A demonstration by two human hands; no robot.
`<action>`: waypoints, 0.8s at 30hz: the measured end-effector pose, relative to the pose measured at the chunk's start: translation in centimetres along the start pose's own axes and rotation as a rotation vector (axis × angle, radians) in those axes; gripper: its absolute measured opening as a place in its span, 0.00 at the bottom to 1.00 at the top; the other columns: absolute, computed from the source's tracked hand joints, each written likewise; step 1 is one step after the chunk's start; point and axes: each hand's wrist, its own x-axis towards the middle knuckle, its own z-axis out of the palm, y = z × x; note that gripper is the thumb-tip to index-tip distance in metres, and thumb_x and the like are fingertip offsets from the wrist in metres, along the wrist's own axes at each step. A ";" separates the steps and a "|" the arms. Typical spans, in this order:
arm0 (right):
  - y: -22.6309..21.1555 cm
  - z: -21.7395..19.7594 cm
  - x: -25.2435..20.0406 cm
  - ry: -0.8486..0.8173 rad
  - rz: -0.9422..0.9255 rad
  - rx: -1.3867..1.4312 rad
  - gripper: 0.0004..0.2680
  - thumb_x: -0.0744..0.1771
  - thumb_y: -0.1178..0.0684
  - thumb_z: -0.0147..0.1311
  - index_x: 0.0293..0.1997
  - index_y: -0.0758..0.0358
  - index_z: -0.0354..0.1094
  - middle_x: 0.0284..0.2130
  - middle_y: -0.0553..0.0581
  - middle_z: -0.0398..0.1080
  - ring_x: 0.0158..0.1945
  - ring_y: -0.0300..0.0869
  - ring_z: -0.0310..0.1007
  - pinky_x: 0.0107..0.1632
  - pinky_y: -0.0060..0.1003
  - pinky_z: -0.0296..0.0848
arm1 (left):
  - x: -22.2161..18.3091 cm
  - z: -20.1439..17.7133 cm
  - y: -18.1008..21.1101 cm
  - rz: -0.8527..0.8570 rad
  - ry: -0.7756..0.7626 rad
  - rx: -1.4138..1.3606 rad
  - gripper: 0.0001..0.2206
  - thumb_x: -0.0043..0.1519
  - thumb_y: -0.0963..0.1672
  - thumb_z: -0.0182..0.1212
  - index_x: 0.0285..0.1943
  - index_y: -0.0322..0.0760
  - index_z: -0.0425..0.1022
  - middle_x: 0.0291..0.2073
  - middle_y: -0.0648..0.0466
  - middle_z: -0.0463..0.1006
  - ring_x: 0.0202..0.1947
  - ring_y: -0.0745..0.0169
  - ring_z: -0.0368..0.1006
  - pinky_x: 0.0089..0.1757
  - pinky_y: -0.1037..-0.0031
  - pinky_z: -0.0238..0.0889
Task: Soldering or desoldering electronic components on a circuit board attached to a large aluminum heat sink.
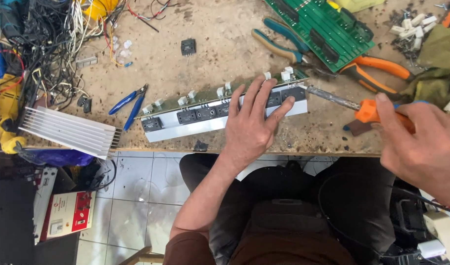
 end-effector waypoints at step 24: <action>-0.6 -1.2 1.9 0.042 -0.100 -0.177 0.16 0.67 0.60 0.63 0.64 0.70 0.79 0.39 0.68 0.75 0.32 0.52 0.64 0.37 0.42 0.67 | -0.1 -0.3 -0.5 0.031 -0.037 -0.037 0.20 0.74 0.40 0.59 0.73 0.50 0.60 0.73 0.47 0.63 0.66 0.45 0.73 0.62 0.49 0.63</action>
